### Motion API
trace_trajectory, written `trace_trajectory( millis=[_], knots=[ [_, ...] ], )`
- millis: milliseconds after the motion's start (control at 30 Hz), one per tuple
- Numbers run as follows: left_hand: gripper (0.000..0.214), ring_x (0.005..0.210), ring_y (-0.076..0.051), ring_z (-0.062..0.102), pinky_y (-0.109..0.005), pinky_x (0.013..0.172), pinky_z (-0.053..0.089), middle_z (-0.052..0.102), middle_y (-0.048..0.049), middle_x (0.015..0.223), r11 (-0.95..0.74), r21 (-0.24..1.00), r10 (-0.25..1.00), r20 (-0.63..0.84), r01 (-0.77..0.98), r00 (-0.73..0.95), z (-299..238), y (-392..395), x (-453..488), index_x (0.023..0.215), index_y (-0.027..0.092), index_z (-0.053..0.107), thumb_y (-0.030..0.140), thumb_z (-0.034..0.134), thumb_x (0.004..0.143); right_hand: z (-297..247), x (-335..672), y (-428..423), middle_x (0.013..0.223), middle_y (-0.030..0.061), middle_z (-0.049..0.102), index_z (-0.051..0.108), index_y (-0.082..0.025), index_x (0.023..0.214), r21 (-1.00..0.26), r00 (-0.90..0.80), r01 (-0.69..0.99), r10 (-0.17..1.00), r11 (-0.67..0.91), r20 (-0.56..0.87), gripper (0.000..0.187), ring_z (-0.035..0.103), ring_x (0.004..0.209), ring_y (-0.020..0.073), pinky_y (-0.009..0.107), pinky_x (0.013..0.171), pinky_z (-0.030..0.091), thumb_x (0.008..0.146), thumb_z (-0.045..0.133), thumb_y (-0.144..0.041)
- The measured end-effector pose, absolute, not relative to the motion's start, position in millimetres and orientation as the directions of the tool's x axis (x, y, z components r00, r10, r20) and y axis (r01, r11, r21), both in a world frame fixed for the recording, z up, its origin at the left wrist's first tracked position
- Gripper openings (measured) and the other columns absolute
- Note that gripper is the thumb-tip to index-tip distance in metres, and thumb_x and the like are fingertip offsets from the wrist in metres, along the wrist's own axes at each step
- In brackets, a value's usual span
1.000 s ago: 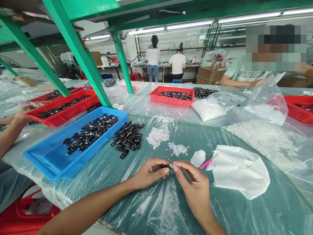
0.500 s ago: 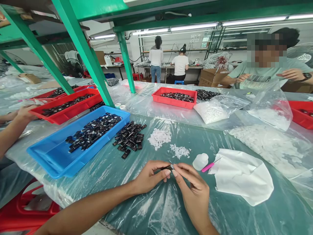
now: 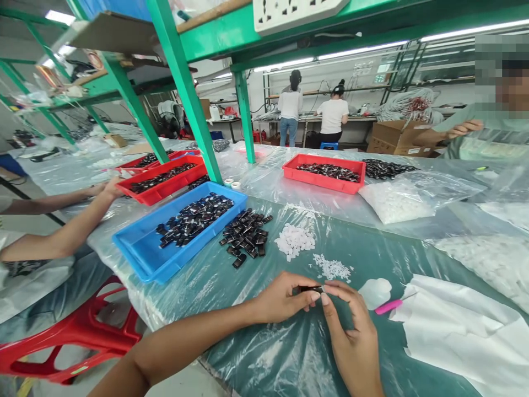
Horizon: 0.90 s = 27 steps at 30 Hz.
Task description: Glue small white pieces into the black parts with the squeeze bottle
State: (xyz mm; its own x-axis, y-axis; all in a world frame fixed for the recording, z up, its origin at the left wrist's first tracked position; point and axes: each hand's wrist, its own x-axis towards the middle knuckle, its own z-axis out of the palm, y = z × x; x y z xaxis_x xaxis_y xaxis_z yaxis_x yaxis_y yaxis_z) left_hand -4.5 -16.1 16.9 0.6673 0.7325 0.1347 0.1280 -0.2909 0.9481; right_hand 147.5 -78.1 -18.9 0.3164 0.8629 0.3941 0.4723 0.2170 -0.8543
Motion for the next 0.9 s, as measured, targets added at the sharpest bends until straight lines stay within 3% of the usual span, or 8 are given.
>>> trace_trajectory(
  millis=[200,367,467,533,633,733,833,900],
  knots=[
    [0.046,0.058,-0.015,0.06,-0.028,0.064,0.05,0.066,-0.0069,0.068,-0.143,0.989,0.797,0.094,0.036,0.596,58,9,-27,0.113,0.008,0.062,0.042,0.055,0.083,-18,150,-80,0.108,0.0019,0.062,0.06,-0.028,0.105,-0.918,0.311,0.388,0.927,0.078,0.21,0.031,0.057,0.098,0.0198,0.019,0.053,0.044,0.079,0.059,-0.045],
    [0.042,0.064,-0.016,0.063,-0.031,0.067,0.052,0.067,-0.0051,0.071,-0.29,0.953,0.911,0.249,0.083,0.327,102,47,-90,0.112,0.009,0.062,0.038,0.058,0.081,-23,156,-82,0.094,0.0028,0.065,0.064,-0.026,0.101,-0.907,0.147,0.42,0.988,-0.03,0.036,0.034,0.059,0.087,0.0198,0.018,0.04,0.037,0.079,0.056,-0.051],
    [0.044,0.066,-0.014,0.062,-0.03,0.072,0.05,0.067,-0.0041,0.077,-0.372,0.919,0.926,0.36,0.13,0.112,114,75,-145,0.117,0.009,0.056,0.038,0.055,0.083,-23,157,-84,0.086,0.0026,0.065,0.065,-0.026,0.101,-0.889,0.063,0.459,0.997,0.011,0.045,0.034,0.059,0.076,0.0176,0.019,0.042,0.04,0.08,0.055,-0.05],
    [0.046,0.074,-0.019,0.064,-0.034,0.076,0.049,0.068,-0.0088,0.086,-0.38,0.858,0.901,0.427,0.347,-0.07,114,90,-179,0.117,0.008,0.056,0.04,0.052,0.084,-22,157,-84,0.085,0.0027,0.065,0.066,-0.026,0.099,-0.876,0.027,0.476,0.995,0.076,0.101,0.031,0.06,0.075,0.0171,0.019,0.044,0.044,0.081,0.055,-0.048],
    [0.051,0.113,-0.032,0.052,-0.043,0.095,0.039,0.058,-0.0151,0.121,-0.152,0.5,0.822,0.543,0.853,-0.172,104,98,-207,0.121,0.013,0.054,0.034,0.063,0.076,-20,157,-84,0.085,0.0023,0.066,0.067,-0.027,0.098,-0.845,0.0,0.51,0.983,0.16,0.186,0.027,0.063,0.076,0.0163,0.018,0.052,0.048,0.082,0.055,-0.044],
    [0.053,0.12,-0.032,0.045,-0.042,0.096,0.037,0.048,-0.0152,0.133,-0.12,0.25,0.876,0.481,0.961,-0.016,88,86,-197,0.13,0.015,0.046,0.03,0.057,0.08,-19,158,-84,0.084,0.0011,0.066,0.066,-0.028,0.097,-0.819,-0.013,0.534,0.971,0.209,0.239,0.023,0.065,0.075,0.0149,0.019,0.06,0.051,0.083,0.054,-0.041],
    [0.027,0.088,-0.023,0.062,-0.031,0.077,0.047,0.067,-0.0068,0.102,-0.265,0.251,0.944,0.262,0.931,0.198,68,66,-168,0.106,0.021,0.063,0.032,0.049,0.086,-19,158,-84,0.081,0.0002,0.066,0.066,-0.028,0.098,-0.797,-0.034,0.549,0.96,0.25,0.278,0.021,0.066,0.072,0.0139,0.018,0.063,0.052,0.084,0.054,-0.039],
    [0.017,0.076,-0.02,0.063,-0.027,0.067,0.046,0.069,-0.0026,0.086,-0.323,0.266,0.942,0.18,0.908,0.283,55,56,-149,0.088,0.022,0.068,0.031,0.054,0.082,-18,158,-84,0.08,-0.0002,0.066,0.066,-0.028,0.098,-0.782,-0.053,0.555,0.951,0.283,0.306,0.02,0.066,0.07,0.0132,0.018,0.063,0.052,0.084,0.054,-0.038]
  ],
)
